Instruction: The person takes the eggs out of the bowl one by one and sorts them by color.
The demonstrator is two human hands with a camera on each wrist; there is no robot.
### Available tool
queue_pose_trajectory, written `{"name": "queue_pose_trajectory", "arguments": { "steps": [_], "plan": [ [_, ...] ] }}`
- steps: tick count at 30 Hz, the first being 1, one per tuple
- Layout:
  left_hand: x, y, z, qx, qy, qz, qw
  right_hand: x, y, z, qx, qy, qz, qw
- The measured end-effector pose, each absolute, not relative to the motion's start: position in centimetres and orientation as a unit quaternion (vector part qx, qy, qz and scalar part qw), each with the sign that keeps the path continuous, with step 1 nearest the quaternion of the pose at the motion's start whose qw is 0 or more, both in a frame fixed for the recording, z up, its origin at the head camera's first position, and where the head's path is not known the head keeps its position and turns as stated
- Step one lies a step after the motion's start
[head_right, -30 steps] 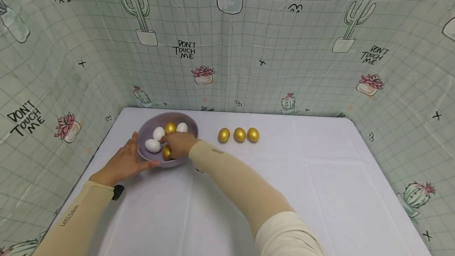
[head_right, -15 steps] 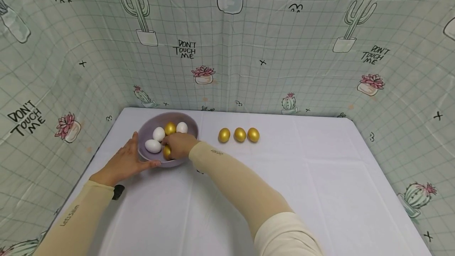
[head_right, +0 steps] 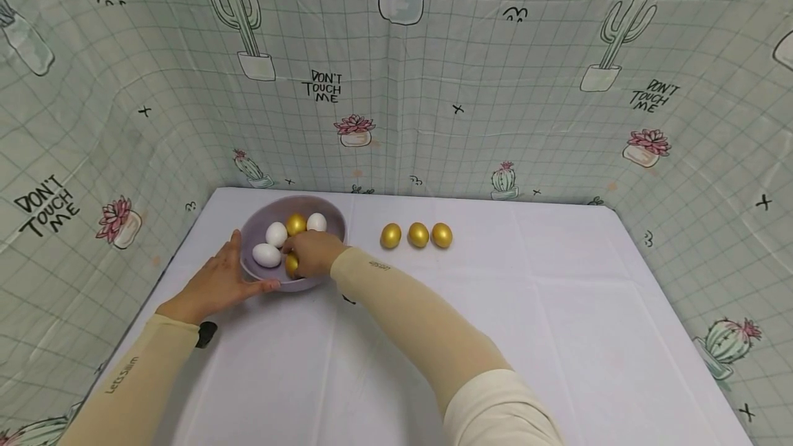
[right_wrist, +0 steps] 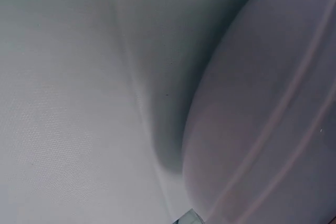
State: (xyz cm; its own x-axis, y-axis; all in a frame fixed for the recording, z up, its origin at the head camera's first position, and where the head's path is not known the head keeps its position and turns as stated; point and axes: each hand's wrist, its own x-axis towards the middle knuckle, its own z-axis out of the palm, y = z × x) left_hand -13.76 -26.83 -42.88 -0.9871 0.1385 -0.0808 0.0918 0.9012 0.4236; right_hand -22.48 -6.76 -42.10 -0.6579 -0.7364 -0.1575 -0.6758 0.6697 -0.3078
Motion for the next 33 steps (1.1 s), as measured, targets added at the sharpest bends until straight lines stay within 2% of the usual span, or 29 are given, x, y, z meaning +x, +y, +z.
{"name": "queue_pose_trajectory", "arguments": {
  "steps": [16,33],
  "plan": [
    [-13.8,-26.9,-43.1,0.061,0.973,0.215,0.053,-23.0,-5.9,-41.8,-0.435,0.881,-0.155,0.103],
    [-13.9,-27.0,-43.2,0.057,0.973,0.216,0.055,-23.1,-1.5,-37.7,-0.433,0.873,-0.209,0.085]
  ]
}}
